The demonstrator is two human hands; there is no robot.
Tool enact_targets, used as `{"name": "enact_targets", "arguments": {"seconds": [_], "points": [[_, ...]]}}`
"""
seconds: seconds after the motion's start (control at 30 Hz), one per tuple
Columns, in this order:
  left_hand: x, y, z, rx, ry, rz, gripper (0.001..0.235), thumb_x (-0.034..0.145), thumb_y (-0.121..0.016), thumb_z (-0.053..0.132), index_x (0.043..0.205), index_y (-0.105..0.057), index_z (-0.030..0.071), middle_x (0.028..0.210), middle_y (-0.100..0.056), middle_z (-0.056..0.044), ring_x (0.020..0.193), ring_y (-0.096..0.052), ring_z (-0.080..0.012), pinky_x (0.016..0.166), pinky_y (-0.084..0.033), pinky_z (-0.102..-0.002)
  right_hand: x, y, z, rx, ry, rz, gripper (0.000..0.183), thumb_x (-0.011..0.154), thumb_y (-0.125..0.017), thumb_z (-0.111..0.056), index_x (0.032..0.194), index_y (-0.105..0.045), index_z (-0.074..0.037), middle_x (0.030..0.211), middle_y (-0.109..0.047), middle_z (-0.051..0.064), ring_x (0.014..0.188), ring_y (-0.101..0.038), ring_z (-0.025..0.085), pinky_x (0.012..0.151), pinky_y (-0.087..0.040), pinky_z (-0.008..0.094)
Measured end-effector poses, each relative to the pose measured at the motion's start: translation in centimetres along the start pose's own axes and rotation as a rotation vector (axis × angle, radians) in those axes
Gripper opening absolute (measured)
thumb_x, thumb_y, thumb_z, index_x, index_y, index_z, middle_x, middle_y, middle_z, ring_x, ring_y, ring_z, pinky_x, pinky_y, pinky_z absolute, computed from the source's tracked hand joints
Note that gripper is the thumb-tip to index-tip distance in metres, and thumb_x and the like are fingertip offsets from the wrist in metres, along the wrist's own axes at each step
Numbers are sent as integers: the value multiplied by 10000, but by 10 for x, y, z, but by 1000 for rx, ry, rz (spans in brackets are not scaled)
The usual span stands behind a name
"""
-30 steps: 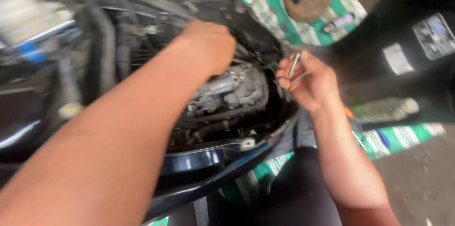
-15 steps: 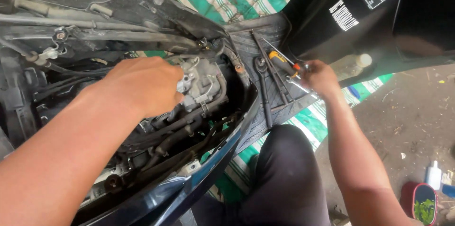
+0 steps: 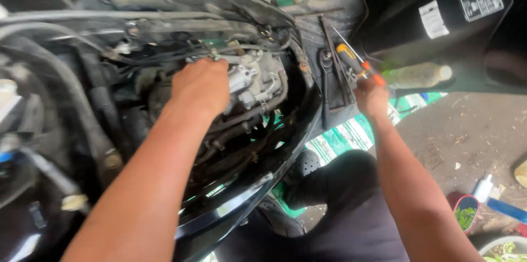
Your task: Removing the throttle body from a motorcycle engine using hand tools and a power drill
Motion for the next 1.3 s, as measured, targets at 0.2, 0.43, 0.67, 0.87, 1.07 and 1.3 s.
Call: {"name": "enact_targets", "arguments": {"seconds": [0.2,0.43,0.67,0.87,1.07,1.3], "points": [[14,-15,-29,-78,85,23,430,1065,-455,168,1221,-833,36,1160,-809,-245,1125,-778,-509,893,-624,-706,-95,112,-163,525,49,116,216,1070,-771,-149,1274,-837,-174,1093,-850,74,1078,-807,261,953,-625,417],[-6,-21,-46,-178,133,35,427,1093,-422,85,1264,-796,-31,1218,-790,-298,1182,-751,-543,960,-601,-700,-99,161,-336,311,177,-146,273,956,-843,-307,1229,-851,-300,1168,-840,-41,1093,-798,241,944,-662,425],[4,-68,-61,-184,132,45,480,1061,-653,285,1499,-637,90,1486,-580,-207,1385,-552,-470,1059,-512,-655,-62,71,-379,566,94,-444,514,978,-732,-224,1490,-697,-196,1211,-833,76,1011,-773,268,954,-613,456],[-2,-45,-61,-279,195,-29,846,1034,-793,392,1703,-380,79,1640,-430,-247,1545,-431,-457,1184,-477,-641,-53,47,-384,453,144,-220,398,969,-627,-194,1354,-644,-96,1149,-731,223,1143,-723,521,1056,-559,647],[31,-100,-86,-449,272,12,1063,859,-952,478,1709,-393,169,1653,-456,-219,1516,-539,-416,1183,-507,-566,-60,40,-373,407,43,-271,423,927,-665,-251,1334,-577,-173,1095,-764,105,1134,-759,419,1051,-583,588],[29,-107,-95,-583,372,-52,982,884,-919,508,1694,-459,198,1540,-632,-170,1490,-611,-335,1218,-522,-492,-62,47,-366,394,-28,-274,321,949,-650,-359,1226,-684,-201,1084,-852,28,1118,-796,326,989,-614,529]]}}
Point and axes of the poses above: each hand's wrist, its own x-axis towards the middle knuckle, its own y-axis out of the back of the hand, z = x × y, the point moved 9 cm from there along x, towards the middle knuckle
